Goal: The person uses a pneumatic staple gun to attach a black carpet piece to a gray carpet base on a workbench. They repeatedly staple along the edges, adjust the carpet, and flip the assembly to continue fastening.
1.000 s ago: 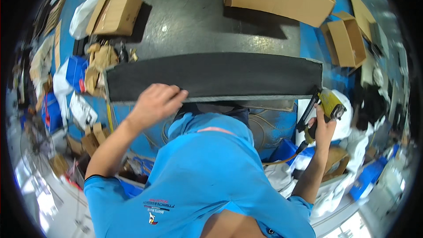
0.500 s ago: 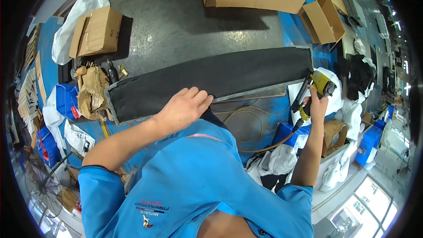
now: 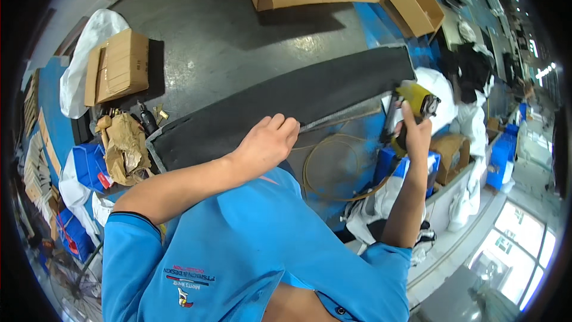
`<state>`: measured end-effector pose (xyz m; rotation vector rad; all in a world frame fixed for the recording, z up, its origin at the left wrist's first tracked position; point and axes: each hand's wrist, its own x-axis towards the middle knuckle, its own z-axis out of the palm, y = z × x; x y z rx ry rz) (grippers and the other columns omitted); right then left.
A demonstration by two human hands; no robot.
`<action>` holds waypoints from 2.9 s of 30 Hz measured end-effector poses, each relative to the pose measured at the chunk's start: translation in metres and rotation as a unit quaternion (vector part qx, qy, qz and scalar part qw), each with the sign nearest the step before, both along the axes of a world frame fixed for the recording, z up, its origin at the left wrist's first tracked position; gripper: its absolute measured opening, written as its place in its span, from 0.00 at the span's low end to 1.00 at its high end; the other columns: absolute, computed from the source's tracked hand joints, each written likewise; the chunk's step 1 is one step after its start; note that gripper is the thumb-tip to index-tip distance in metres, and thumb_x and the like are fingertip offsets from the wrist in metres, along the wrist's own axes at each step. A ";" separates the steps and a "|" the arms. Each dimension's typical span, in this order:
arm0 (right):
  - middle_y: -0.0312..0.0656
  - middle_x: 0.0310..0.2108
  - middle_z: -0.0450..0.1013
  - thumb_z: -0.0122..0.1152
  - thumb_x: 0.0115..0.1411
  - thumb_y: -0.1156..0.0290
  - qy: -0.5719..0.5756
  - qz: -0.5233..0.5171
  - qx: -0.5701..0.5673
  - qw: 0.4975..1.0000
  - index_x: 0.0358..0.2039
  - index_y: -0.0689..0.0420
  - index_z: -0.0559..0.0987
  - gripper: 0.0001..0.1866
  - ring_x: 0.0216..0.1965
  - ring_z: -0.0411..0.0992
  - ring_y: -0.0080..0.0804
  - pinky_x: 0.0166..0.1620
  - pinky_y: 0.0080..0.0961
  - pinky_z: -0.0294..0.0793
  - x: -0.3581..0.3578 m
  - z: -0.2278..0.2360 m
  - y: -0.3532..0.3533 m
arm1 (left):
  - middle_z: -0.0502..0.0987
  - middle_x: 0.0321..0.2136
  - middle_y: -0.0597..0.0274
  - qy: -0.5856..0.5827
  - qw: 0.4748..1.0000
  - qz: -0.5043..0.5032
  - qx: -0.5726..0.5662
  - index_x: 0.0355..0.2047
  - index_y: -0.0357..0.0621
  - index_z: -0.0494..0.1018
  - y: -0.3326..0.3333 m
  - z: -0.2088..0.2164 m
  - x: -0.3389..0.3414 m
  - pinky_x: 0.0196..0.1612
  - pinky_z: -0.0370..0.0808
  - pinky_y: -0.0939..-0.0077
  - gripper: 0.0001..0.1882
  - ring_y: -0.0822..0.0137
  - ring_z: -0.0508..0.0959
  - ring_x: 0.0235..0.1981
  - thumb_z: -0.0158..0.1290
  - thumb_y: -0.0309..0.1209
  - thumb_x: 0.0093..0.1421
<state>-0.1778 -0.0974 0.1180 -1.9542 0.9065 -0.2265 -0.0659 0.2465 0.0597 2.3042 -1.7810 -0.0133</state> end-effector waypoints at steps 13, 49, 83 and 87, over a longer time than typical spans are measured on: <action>0.31 0.23 0.74 0.67 0.66 0.65 0.137 0.080 0.106 0.982 0.41 0.64 0.82 0.13 0.23 0.71 0.18 0.28 0.22 0.71 0.001 0.032 0.155 | 0.71 0.39 0.59 0.030 0.998 -0.023 -0.044 0.60 0.29 0.72 0.006 -0.014 0.008 0.43 0.72 0.73 0.32 0.63 0.71 0.42 0.55 0.28 0.53; 0.31 0.31 0.77 0.67 0.67 0.69 0.130 0.025 0.182 0.974 0.46 0.61 0.82 0.11 0.23 0.71 0.17 0.28 0.19 0.71 -0.011 0.051 0.184 | 0.77 0.39 0.54 0.254 0.947 0.053 -0.190 0.45 0.40 0.79 0.048 -0.009 0.061 0.44 0.78 0.61 0.18 0.53 0.78 0.41 0.62 0.21 0.51; 0.36 0.23 0.77 0.67 0.64 0.60 0.159 0.084 0.036 0.983 0.42 0.63 0.83 0.17 0.19 0.73 0.21 0.25 0.21 0.70 0.113 0.018 -0.095 | 0.73 0.34 0.71 0.638 0.743 0.171 -0.113 0.51 0.44 0.84 -0.087 -0.048 0.140 0.39 0.68 0.81 0.15 0.77 0.66 0.30 0.63 0.28 0.64; 0.38 0.29 0.79 0.66 0.63 0.62 0.108 0.090 0.064 0.988 0.43 0.65 0.83 0.17 0.20 0.75 0.23 0.24 0.23 0.71 0.109 0.014 -0.079 | 0.72 0.34 0.71 0.633 0.747 0.170 -0.115 0.51 0.44 0.84 -0.087 -0.048 0.140 0.38 0.68 0.81 0.14 0.77 0.66 0.30 0.62 0.28 0.65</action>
